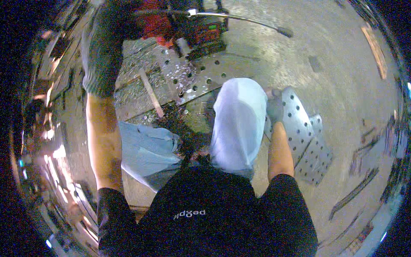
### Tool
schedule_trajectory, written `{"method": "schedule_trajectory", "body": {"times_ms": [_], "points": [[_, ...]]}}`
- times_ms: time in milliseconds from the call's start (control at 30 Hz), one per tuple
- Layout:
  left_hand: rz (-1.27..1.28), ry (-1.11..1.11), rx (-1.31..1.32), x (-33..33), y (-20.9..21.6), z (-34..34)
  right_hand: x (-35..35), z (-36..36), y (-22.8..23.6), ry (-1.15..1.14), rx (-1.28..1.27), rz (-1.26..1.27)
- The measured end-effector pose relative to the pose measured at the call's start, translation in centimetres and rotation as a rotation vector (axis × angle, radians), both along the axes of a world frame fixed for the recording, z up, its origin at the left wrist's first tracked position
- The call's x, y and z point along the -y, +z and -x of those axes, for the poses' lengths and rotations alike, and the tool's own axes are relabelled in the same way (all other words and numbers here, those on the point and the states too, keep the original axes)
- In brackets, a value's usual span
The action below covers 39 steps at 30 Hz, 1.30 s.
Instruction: The person operates a red drill press to drill holes into a metal plate. They repeatedly lower the drill bit into the plate, then raise it to clear metal shavings before moving to the next hole.
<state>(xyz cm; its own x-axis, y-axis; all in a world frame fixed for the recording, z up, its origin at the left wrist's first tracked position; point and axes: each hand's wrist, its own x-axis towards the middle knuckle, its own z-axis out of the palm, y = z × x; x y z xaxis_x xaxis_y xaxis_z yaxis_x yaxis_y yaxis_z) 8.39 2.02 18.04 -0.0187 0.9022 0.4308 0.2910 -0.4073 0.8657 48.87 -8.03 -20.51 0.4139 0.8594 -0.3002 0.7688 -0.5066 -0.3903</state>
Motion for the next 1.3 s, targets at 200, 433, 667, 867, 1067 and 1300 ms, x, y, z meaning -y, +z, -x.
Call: {"method": "schedule_trajectory", "body": {"times_ms": [200,433,667,867,1067,1300], "points": [[-0.06,0.069,0.145,-0.5,-0.9,-1.8,-0.5,2.0,-4.5,-0.052,0.076,0.096],[-0.202,0.02,-0.094,-2.5,-1.4,0.2,-4.0,-4.1,4.8,-0.271,-0.231,-0.677],[-0.307,-0.051,-0.037,0.5,-2.0,2.4,-9.3,0.9,26.8,-0.054,-1.132,-1.092],[-0.559,0.025,-0.127,-2.2,-6.1,4.3,-6.1,9.9,24.4,0.458,-1.518,-0.474],[-0.575,0.016,-0.218,-2.0,-6.4,6.8,-1.8,23.7,14.8,0.108,-1.402,0.383],[-0.376,0.18,-0.254,-0.1,-5.7,5.6,-1.6,25.3,10.9,-0.195,-1.747,0.533]]}}
